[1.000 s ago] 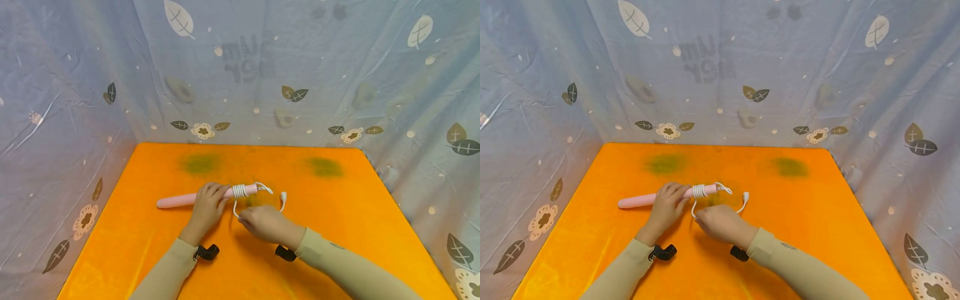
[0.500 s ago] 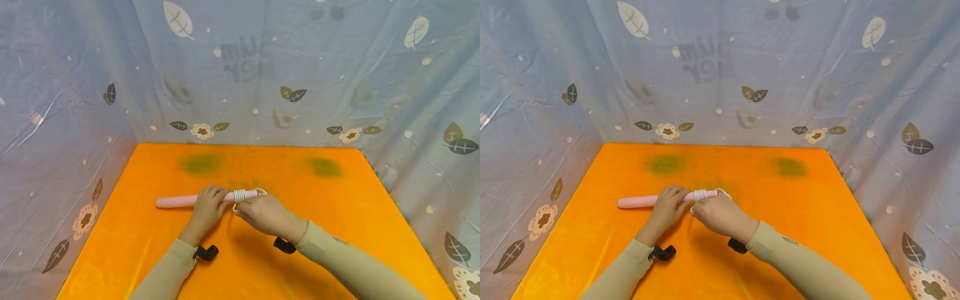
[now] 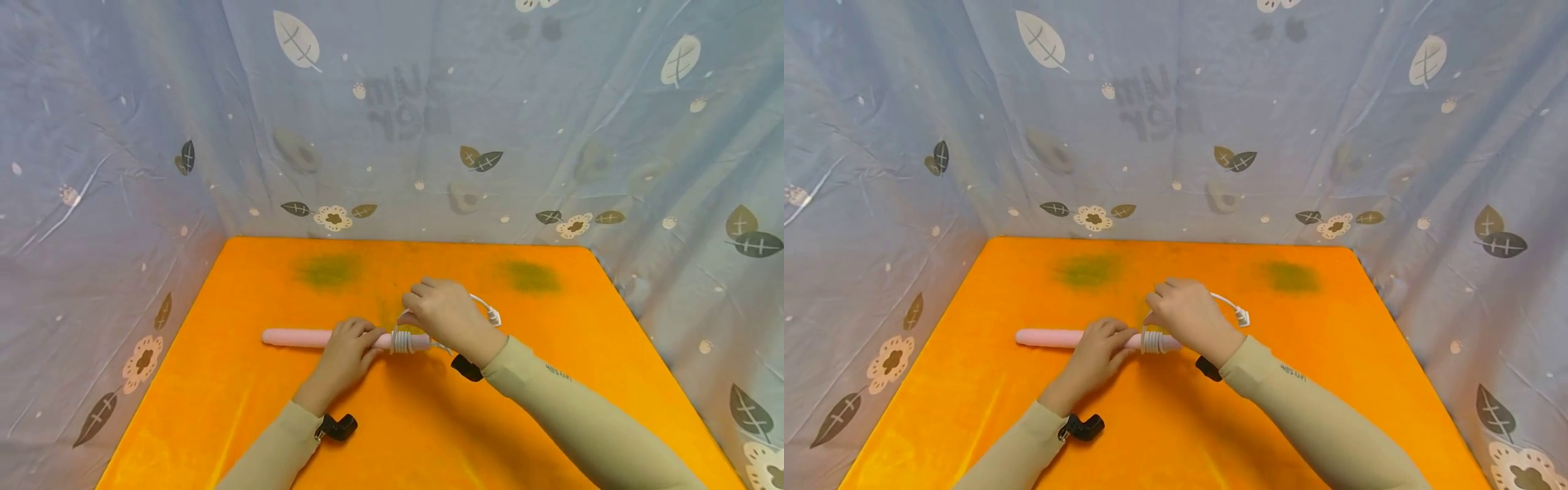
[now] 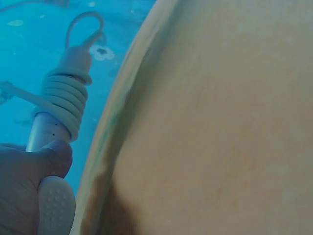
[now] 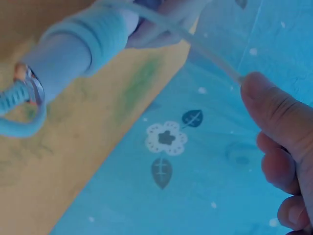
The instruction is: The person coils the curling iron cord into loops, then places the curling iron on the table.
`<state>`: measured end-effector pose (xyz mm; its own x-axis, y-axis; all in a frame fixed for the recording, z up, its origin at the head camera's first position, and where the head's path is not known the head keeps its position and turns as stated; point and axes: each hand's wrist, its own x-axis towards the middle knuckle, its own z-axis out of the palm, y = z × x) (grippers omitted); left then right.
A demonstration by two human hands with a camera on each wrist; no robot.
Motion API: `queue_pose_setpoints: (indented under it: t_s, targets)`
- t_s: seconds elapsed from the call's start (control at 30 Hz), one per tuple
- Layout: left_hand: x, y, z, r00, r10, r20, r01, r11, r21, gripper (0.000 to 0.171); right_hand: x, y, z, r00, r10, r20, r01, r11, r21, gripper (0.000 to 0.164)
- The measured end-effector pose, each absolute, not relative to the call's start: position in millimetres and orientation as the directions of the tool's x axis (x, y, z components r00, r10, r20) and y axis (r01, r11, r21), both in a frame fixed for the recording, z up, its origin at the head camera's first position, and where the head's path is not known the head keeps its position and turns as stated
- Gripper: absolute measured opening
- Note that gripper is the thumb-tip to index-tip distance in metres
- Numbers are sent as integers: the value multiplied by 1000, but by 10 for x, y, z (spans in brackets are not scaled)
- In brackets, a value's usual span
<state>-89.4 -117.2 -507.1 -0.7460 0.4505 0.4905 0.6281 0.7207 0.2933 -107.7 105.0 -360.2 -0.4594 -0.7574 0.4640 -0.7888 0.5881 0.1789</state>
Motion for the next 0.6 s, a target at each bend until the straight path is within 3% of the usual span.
queue_pose_setpoints:
  t_s: [0.23,0.43,0.6]
  targets:
    - [-838,-1150,-5055,-713,528,461,683,670,289,31,-1298,1097,-3647,-507,-742,439,-798,596,87,29]
    - [-789,-1145,-5025,-643,572,509,750,605,267,30,-1525,1196,-3755,-679,-664,313,-727,668,-160,26]
    - [-744,-1149,-5017,-586,583,563,791,563,240,29,-1658,1285,-3871,-765,-611,202,-635,664,-395,16]
